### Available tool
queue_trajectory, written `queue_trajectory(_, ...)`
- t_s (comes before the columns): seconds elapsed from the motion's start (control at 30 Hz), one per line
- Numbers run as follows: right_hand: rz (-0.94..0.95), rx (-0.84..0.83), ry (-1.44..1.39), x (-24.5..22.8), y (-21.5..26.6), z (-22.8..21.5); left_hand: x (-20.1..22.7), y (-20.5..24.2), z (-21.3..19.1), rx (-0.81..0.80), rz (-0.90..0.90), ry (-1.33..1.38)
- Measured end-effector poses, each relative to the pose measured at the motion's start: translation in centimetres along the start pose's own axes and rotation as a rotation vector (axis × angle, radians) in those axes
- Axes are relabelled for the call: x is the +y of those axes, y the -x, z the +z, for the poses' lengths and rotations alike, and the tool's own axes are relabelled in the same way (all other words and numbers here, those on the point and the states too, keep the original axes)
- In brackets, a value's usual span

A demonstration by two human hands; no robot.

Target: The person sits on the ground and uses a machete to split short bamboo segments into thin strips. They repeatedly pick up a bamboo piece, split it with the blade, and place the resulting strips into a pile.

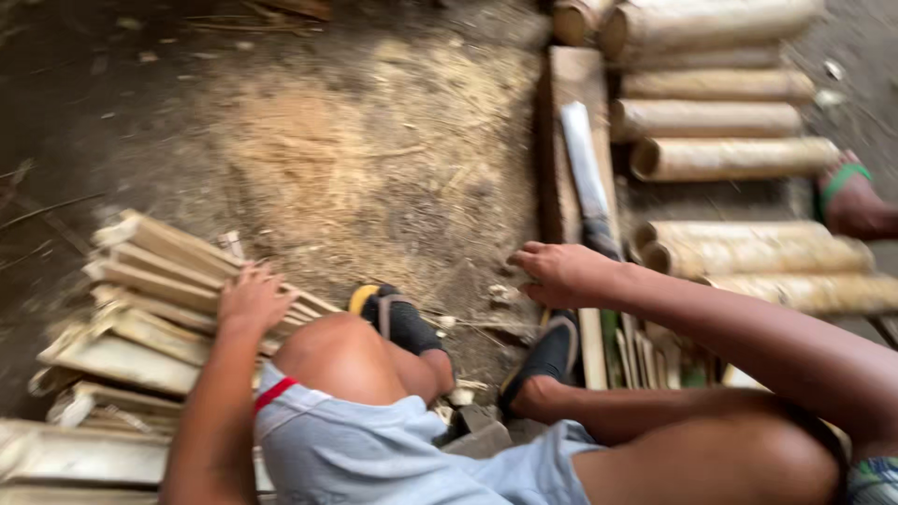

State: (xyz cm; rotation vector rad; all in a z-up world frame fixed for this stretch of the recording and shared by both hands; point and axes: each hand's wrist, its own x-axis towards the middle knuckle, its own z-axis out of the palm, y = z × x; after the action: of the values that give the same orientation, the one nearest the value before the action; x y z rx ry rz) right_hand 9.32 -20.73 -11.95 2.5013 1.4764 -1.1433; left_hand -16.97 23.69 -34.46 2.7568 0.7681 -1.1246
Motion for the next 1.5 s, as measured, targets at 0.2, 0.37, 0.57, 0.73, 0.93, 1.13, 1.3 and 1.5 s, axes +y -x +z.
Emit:
queue_trajectory(0.2,0.062,0.356,-0.375,8.2,4.3,5.1,-0.9,-3.4,-0.9,-0.083,-0.002,0.003)
queue_trajectory(0.37,0.363,0.648,-0.783,11.6,3.1,6.9,10.5,-6.1,-12.3,0.002,0.344,0.073)
queue_trajectory(0.57,0.361,1.066,-1.526,11.0,2.6,8.5,37.2,4.0,-24.8,-0.018,0.983,0.147)
queue_trajectory(0.73,0.522,1.867,-1.370,11.4,9.9,11.7,54.8,9.3,-22.9,0.095,1.310,0.466)
queue_trajectory(0.93,0.918,1.945,-1.237,14.2,15.2,20.6,65.0,16.3,-15.8,0.215,1.310,0.297)
queue_trajectory(1.13,1.212,1.644,-0.987,15.0,14.2,22.5,65.2,17.4,-13.9,0.265,1.180,0.057)
queue_trajectory(1.3,0.966,1.209,-0.460,12.8,18.6,17.8,64.0,17.9,-17.7,0.029,1.058,0.055)
queue_trajectory(1.5,0.544,1.178,0.177,10.5,19.9,10.2,53.6,20.5,-28.7,-0.352,0.864,0.355)
